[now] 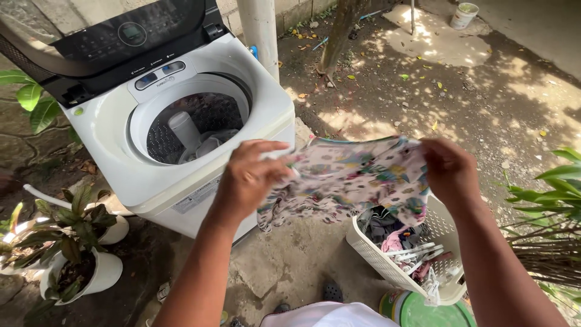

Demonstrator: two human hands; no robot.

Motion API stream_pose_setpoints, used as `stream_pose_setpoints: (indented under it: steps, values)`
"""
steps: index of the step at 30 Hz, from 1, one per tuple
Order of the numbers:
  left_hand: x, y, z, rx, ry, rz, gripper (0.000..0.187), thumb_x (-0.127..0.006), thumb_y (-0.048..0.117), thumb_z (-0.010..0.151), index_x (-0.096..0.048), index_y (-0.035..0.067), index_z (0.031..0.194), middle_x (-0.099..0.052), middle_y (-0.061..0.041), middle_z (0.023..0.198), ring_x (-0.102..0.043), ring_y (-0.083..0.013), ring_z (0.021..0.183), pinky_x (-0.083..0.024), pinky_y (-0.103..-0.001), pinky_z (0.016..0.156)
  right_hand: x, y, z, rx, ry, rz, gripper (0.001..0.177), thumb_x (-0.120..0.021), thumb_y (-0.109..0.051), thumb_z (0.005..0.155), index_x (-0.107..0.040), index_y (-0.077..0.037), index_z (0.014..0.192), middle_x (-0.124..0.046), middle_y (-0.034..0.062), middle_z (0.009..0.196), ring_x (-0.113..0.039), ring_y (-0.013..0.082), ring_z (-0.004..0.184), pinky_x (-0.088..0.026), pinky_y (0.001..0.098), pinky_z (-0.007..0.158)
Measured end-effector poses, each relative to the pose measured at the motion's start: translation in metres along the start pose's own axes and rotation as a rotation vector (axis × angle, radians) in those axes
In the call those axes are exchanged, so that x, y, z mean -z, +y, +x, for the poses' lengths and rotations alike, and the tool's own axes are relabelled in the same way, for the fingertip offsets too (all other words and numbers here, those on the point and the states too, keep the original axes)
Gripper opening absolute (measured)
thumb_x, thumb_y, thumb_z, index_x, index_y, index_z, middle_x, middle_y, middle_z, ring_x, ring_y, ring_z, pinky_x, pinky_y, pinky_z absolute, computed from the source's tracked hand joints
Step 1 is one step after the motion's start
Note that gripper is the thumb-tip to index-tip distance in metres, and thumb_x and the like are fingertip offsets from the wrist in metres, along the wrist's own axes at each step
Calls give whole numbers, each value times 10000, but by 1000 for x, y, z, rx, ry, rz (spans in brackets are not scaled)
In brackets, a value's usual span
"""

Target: Hanging wet laundry on hangers and placing them on an outdoor clothesline.

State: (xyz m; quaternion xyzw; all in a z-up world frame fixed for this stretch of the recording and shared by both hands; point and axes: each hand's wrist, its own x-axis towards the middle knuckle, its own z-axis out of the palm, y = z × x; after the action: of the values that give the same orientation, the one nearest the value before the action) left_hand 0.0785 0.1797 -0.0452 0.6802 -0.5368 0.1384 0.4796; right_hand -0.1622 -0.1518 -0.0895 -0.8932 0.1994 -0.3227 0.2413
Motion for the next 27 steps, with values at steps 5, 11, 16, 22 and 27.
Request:
stream_pose_setpoints:
  steps: [5,11,16,22,27]
  values:
    - [-2,-36,-8,106,-72,-1,829,-884,372,679,-572,-22,1338,-548,-193,1410,-538,-354,1268,-429,-409,1083,1,47,1,-218,20,282,139,-603,-71,1090,-701,-35,1182,-739,26,1004,-659,78,896,-546,256,784]
    - [-3,-98,-28,559,-445,123,533,-829,396,827,-715,119,1268,-765,-119,1203,-714,-236,1115,-568,-359,972,14,70,0,-154,-4,274,132,-595,-66,1088,-691,-20,1167,-725,21,977,-630,57,885,-531,228,792]
    - [9,-54,3,431,-304,168,631,-870,381,757,-677,110,1293,-765,-116,1117,-739,-252,1040,-571,-374,866,17,88,-1,-224,54,431,120,-594,-76,1133,-682,-17,1189,-712,20,1010,-622,51,914,-513,223,820]
    - [-55,-20,21,136,-191,90,391,-772,312,893,-661,51,1163,-723,-162,1025,-711,-352,938,-550,-439,773,-6,65,7,-228,-49,383,150,-585,-123,1079,-686,-25,1132,-746,25,959,-676,72,857,-568,245,778]
    - [-65,-14,27,219,-206,63,178,-684,232,983,-705,93,1093,-736,-121,923,-716,-352,862,-537,-431,702,1,71,10,-220,-148,419,177,-607,-142,1082,-726,-30,1150,-737,37,927,-626,87,864,-540,269,811]
